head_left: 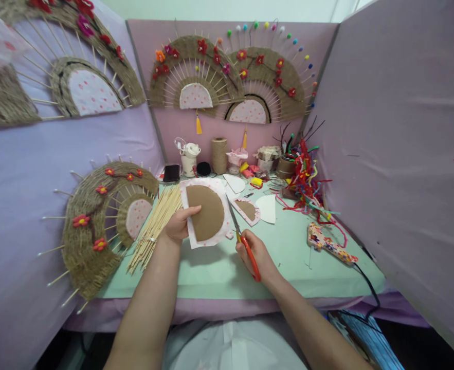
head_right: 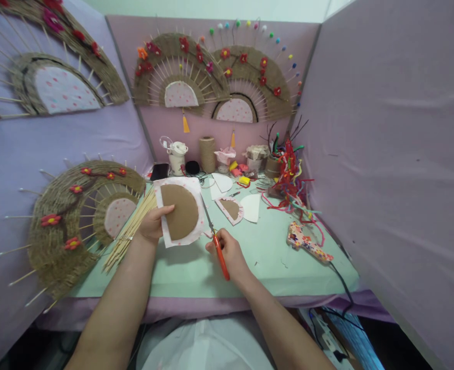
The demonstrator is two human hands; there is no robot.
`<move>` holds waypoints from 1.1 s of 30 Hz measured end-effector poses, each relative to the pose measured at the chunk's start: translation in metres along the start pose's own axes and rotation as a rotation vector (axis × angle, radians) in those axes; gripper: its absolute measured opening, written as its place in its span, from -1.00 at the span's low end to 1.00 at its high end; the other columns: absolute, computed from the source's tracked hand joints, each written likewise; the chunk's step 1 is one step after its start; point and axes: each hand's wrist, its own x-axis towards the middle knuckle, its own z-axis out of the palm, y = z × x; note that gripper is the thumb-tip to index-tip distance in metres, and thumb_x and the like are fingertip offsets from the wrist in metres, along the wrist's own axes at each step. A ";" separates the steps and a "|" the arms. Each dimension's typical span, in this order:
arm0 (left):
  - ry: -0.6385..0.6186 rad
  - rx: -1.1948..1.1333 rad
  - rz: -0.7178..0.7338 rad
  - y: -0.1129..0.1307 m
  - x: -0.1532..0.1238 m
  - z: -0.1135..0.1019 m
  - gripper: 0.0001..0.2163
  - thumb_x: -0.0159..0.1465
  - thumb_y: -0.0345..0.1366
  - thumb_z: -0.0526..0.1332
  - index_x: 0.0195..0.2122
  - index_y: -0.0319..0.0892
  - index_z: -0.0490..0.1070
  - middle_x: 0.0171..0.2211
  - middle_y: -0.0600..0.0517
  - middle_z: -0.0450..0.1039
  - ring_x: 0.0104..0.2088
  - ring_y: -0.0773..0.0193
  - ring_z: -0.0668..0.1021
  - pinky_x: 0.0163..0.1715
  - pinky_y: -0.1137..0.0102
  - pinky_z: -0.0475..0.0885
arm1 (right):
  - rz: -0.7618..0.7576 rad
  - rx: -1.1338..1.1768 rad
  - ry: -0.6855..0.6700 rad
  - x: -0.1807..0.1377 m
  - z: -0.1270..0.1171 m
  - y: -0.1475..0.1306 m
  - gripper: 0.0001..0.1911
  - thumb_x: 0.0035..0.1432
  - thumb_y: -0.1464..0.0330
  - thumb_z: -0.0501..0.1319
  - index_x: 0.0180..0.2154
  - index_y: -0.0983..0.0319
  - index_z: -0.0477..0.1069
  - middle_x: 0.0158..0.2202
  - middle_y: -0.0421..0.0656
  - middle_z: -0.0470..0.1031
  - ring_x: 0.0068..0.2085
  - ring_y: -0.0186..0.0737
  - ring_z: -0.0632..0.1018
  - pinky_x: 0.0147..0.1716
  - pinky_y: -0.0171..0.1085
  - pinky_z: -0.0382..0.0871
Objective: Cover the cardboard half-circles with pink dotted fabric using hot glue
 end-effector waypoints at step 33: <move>-0.048 0.106 -0.066 -0.002 0.000 -0.006 -0.61 0.09 -0.42 0.22 -0.02 -0.29 0.42 -0.29 -0.12 0.58 -0.19 0.03 0.59 -0.03 0.16 0.41 | -0.046 -0.029 0.007 0.000 0.000 0.003 -0.70 0.03 0.14 0.13 -0.47 0.17 0.07 -0.64 -0.37 0.12 -0.60 -0.43 0.13 -0.61 -0.39 0.00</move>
